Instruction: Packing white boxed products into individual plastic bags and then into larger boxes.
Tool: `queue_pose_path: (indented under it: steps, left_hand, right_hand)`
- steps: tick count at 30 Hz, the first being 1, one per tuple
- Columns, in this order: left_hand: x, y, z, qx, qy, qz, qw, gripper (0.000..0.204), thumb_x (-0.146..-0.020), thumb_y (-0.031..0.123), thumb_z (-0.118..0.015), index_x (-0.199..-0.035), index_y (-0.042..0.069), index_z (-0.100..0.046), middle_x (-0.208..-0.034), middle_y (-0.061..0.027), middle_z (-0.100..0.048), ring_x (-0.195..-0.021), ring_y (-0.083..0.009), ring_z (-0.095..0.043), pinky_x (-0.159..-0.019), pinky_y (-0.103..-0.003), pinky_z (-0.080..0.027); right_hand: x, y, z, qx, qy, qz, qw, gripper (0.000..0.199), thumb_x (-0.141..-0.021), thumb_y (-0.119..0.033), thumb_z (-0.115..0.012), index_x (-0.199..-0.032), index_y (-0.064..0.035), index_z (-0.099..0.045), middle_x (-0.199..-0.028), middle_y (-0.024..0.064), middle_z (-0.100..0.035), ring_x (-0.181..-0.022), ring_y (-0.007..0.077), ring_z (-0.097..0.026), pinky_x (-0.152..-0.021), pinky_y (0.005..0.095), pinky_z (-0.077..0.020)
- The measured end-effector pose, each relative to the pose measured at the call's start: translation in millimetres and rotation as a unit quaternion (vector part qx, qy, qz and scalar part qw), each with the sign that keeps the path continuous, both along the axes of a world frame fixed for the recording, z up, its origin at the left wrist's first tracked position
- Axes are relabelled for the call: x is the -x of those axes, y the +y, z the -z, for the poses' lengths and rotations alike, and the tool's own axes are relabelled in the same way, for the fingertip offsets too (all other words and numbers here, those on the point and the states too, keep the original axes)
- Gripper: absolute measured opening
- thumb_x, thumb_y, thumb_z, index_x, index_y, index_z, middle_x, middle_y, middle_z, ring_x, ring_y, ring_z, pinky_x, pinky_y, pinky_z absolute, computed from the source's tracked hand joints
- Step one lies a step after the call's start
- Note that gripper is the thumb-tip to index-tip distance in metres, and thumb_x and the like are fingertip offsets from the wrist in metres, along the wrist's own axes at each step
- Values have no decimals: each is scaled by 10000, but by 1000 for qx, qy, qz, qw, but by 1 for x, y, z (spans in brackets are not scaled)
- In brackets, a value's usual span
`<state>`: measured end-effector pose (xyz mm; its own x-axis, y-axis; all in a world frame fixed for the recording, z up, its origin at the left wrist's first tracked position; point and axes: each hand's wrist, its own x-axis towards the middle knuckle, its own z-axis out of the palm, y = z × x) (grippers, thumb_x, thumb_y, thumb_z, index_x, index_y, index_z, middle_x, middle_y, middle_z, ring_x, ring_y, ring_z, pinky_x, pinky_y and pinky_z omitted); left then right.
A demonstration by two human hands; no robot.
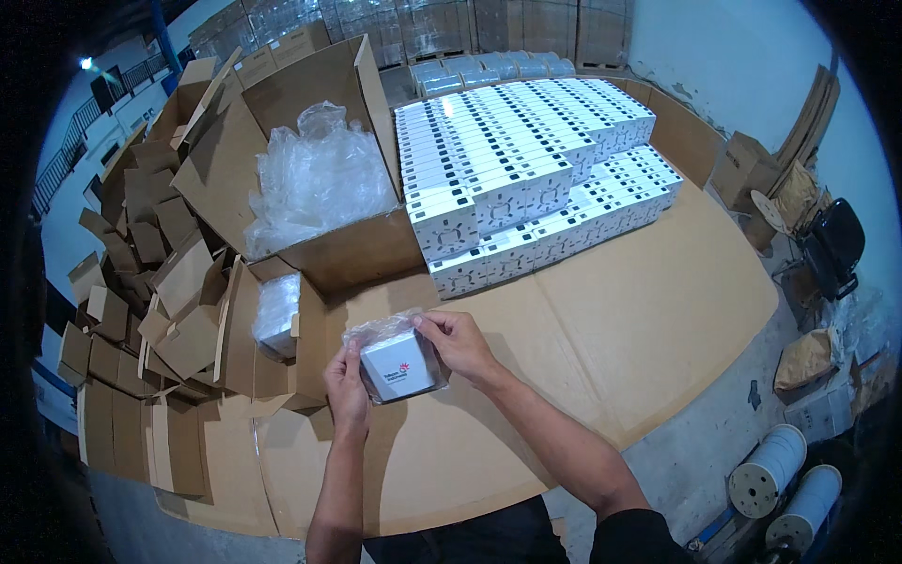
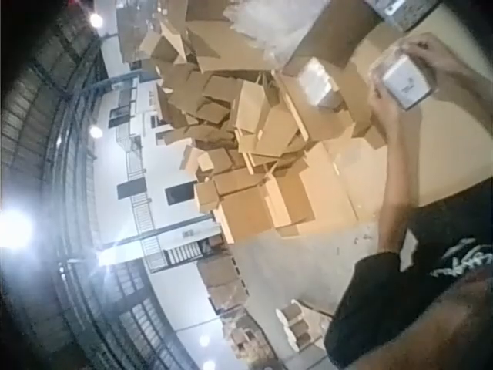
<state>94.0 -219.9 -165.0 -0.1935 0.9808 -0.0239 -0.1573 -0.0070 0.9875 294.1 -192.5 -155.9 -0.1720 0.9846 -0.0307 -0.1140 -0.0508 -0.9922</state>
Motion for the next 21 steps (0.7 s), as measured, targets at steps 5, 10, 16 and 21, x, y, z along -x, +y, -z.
queue_pose_path:
  steps: [5,10,16,21]
  left_hand:
    - [5,6,-11,-23,38,17,999,386,-1076,280,-541,-1217,-57,-666,-1106,-76,-697,-987,-127,-635,-899,-296,-512]
    - [-7,4,-23,-112,-11,16,994,385,-1086,243,-514,-1264,-72,-644,-1232,-113,-671,-1090,-148,-617,-979,-294,-484]
    - [-5,5,-13,-88,-14,19,996,380,-1073,251,-536,-1259,-59,-651,-1253,-131,-668,-1168,-172,-587,-1065,-331,-435]
    - [-1,11,5,-129,-154,13,980,343,-1012,262,-652,-1210,-13,-702,-1223,-148,-694,-1156,-177,-609,-1071,-336,-437]
  right_hand:
    - [0,2,5,-14,61,-6,998,307,-1052,-251,-591,-1121,13,-731,-831,-17,-670,-731,52,-563,-648,245,-471]
    - [7,-7,-9,-60,73,-3,996,310,-1061,-252,-572,-1175,-8,-727,-789,-37,-638,-630,36,-505,-548,228,-413]
    - [1,-5,-9,-61,54,-11,997,327,-1071,-235,-543,-1237,-1,-700,-1116,54,-711,-984,104,-633,-831,263,-539]
    - [3,-3,-9,-116,56,-4,992,339,-1052,-221,-586,-1301,-3,-661,-1095,41,-700,-966,87,-615,-818,247,-523]
